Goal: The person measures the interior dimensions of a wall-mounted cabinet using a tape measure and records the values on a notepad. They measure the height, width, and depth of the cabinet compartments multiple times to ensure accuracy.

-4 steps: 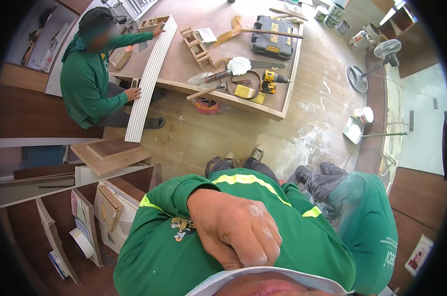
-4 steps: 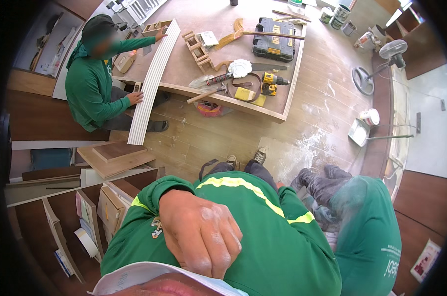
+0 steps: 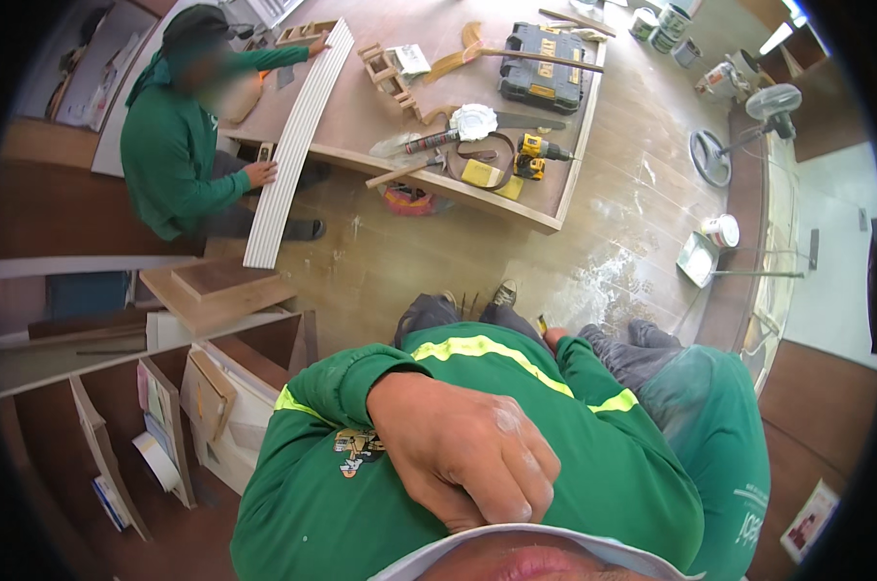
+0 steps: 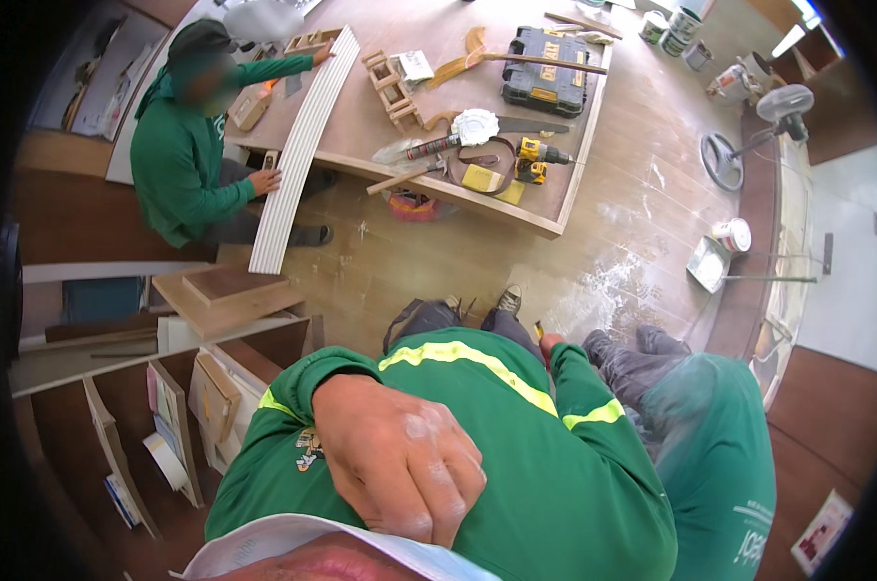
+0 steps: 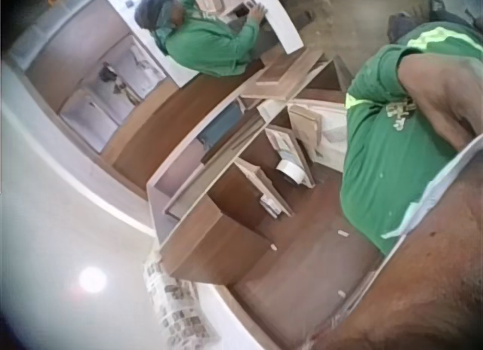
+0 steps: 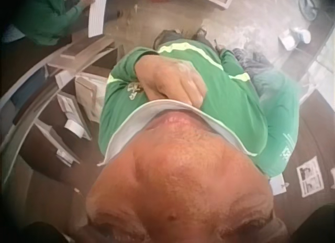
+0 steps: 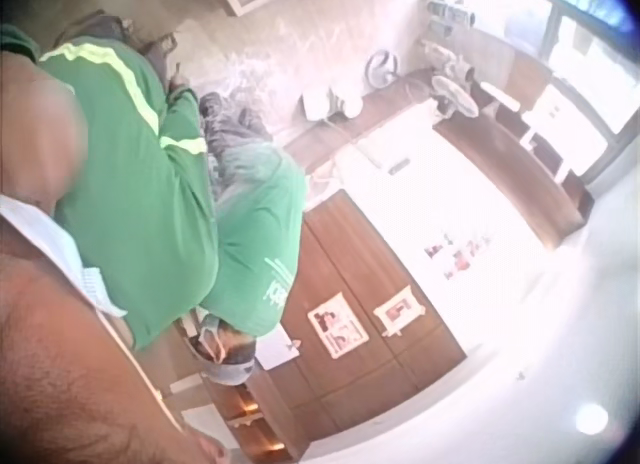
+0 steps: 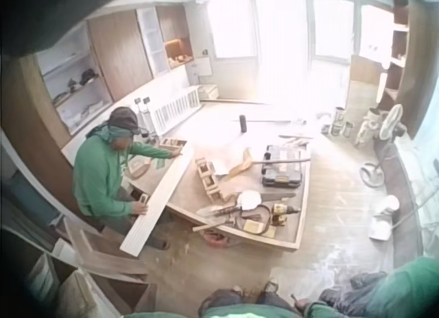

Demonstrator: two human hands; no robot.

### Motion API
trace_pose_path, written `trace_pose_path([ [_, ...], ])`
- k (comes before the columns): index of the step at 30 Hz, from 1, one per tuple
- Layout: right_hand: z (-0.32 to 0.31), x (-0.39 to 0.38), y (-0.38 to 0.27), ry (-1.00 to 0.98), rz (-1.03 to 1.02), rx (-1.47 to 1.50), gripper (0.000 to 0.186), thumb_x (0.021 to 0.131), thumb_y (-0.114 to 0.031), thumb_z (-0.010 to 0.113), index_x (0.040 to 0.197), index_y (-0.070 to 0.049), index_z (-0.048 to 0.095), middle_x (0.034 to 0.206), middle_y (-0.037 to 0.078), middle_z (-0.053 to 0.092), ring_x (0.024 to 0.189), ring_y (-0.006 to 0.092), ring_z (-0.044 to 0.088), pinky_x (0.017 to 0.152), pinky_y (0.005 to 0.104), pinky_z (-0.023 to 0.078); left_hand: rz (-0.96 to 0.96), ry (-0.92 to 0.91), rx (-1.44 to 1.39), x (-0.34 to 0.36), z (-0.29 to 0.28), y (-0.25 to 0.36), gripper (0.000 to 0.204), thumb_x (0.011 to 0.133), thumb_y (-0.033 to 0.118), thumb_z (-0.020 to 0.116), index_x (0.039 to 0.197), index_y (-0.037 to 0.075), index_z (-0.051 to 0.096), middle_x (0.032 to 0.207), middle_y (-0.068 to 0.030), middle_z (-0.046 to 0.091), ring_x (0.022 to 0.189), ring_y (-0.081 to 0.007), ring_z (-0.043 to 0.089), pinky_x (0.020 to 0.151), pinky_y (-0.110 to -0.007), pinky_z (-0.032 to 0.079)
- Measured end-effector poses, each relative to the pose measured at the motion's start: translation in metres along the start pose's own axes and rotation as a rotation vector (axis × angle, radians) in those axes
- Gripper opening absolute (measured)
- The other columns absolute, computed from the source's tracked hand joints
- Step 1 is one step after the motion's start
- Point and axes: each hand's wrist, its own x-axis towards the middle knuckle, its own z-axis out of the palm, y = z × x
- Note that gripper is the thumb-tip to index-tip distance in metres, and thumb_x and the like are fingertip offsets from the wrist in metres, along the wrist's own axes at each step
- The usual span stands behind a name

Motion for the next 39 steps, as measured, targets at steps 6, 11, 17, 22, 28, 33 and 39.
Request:
trace_pose_path([
  [6, -0.099, -0.012, -0.035, -0.191, 0.346, 0.794, 0.033, 0.101, -0.038, 0.055, 0.084, -0.013, 0.065, 0.075, 0.01, 0.068, 0.066, 0.0344, 0.069, 0.068, 0.0571, 0.056, -0.244, 0.307, 0.169, -0.05, -0.025, -0.001, 0.026, 0.091, 0.026, 0.084, 0.103, 0.005, 0.074, 0.115, -0.009, 0.072, 0.097, -0.0267, 0.068, 0.081, -0.039, 0.054],
  [11, -0.14, -0.008, -0.054, -0.227, 0.381, 0.837, 0.034, 0.103, -0.041, 0.052, 0.085, -0.014, 0.063, 0.075, 0.009, 0.068, 0.065, 0.0322, 0.069, 0.064, 0.0549, 0.055, -0.783, 0.809, 0.608, -0.15, -0.026, 0.001, 0.042, 0.086, 0.028, 0.086, 0.117, 0.006, 0.07, 0.118, -0.0125, 0.068, 0.108, -0.0296, 0.068, 0.09, -0.041, 0.054],
  [17, -0.079, 0.025, -0.039, 0.008, -0.4, -0.327, 0.031, 0.096, -0.029, 0.059, 0.073, -0.012, 0.073, 0.074, 0.013, 0.073, 0.07, 0.0311, 0.073, 0.059, 0.0471, 0.056, -1.382, 0.945, 1.131, -0.319, -0.018, -0.012, 0.041, 0.095, 0.045, 0.068, 0.118, 0.011, 0.068, 0.118, -0.0159, 0.067, 0.114, -0.0386, 0.063, 0.099, -0.048, 0.05],
  [22, -0.058, 0.072, -0.109, 0.086, -0.026, -0.016, 0.023, 0.095, -0.03, 0.066, 0.099, -0.014, 0.08, 0.098, 0.019, 0.078, 0.095, 0.0373, 0.074, 0.078, 0.0516, 0.057, -1.48, 0.836, 0.829, -0.484, -0.121, -0.029, 0.043, 0.096, 0.043, 0.067, 0.122, 0.01, 0.073, 0.128, -0.0151, 0.071, 0.121, -0.0363, 0.064, 0.105, -0.049, 0.049],
  [28, -0.059, 0.066, -0.24, 0.136, -0.006, 0.009, 0.027, 0.091, -0.031, 0.067, 0.108, -0.014, 0.081, 0.109, 0.02, 0.077, 0.104, 0.0383, 0.074, 0.089, 0.0498, 0.057, -1.574, 0.126, 0.499, -0.593, -0.158, -0.065, 0.048, 0.095, 0.04, 0.069, 0.133, 0.011, 0.07, 0.125, -0.0149, 0.073, 0.119, -0.0301, 0.067, 0.102, -0.044, 0.05],
  [33, -0.094, 0.067, -0.306, 0.225, -0.068, -0.102, 0.032, 0.088, -0.032, 0.069, 0.112, -0.014, 0.08, 0.115, 0.018, 0.076, 0.108, 0.0372, 0.073, 0.096, 0.0481, 0.057, -1.413, 0.309, 0.259, -0.649, -0.146, -0.079, 0.041, 0.099, 0.029, 0.063, 0.133, 0.006, 0.069, 0.133, -0.0117, 0.073, 0.121, -0.0268, 0.067, 0.104, -0.044, 0.049],
  [39, -0.078, 0.094, -0.333, 0.183, -0.109, -0.079, 0.037, 0.094, -0.033, 0.061, 0.123, -0.018, 0.079, 0.124, 0.019, 0.073, 0.118, 0.0381, 0.069, 0.104, 0.0465, 0.053, -1.278, 0.319, 0.433, -0.657, -0.164, -0.053, 0.041, 0.096, 0.034, 0.064, 0.13, 0.011, 0.072, 0.131, -0.0154, 0.073, 0.123, -0.0365, 0.067, 0.105, -0.047, 0.049],
])
